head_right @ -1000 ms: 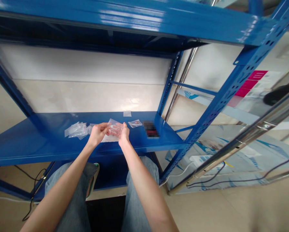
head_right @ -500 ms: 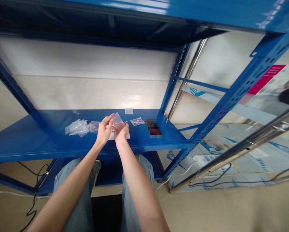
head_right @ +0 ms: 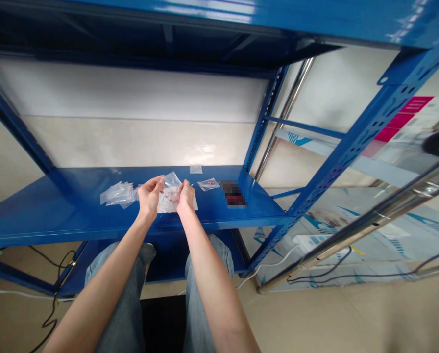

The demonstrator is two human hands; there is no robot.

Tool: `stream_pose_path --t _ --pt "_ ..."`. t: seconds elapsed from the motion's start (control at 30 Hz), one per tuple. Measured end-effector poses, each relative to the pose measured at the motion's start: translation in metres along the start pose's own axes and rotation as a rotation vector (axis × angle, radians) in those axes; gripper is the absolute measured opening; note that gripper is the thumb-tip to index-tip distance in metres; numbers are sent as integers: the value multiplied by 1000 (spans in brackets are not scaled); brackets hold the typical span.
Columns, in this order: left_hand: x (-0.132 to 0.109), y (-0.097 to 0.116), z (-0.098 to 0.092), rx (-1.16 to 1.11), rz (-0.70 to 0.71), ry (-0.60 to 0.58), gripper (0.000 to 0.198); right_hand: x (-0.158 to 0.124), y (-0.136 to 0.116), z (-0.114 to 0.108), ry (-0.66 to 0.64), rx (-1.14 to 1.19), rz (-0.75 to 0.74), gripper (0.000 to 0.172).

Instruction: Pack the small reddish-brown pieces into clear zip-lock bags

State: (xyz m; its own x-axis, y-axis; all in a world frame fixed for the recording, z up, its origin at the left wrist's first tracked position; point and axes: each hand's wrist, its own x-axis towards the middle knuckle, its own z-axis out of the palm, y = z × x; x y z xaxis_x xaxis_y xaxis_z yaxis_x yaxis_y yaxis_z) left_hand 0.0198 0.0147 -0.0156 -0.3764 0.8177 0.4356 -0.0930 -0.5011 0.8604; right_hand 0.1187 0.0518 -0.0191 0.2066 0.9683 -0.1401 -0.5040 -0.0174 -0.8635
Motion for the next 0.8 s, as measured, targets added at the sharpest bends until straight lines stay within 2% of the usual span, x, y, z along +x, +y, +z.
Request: stream_pose_path --t 0.1,0.17,0.27,0.4,0.5,0.7,0.8 --pt "-1 2 -3 -19 -11 -4 35 -2 -7 -1 27 -18 122 39" --pt "0 3 -7 -29 -2 3 35 -2 -12 -4 -20 -30 170 40" --pt "7 6 -19 -71 26 88 36 -1 -18 -12 -60 -28 174 41" --pt "20 13 -43 -47 36 285 42 7 -27 -24 -24 -19 86 38" --pt "26 18 -59 15 19 376 43 17 -35 -31 -4 -30 19 37" --pt "34 18 -82 81 81 353 41 27 -40 -39 -50 -65 -94 34" --pt "36 16 -90 179 122 360 40 26 -36 -38 -132 -79 -196 34"
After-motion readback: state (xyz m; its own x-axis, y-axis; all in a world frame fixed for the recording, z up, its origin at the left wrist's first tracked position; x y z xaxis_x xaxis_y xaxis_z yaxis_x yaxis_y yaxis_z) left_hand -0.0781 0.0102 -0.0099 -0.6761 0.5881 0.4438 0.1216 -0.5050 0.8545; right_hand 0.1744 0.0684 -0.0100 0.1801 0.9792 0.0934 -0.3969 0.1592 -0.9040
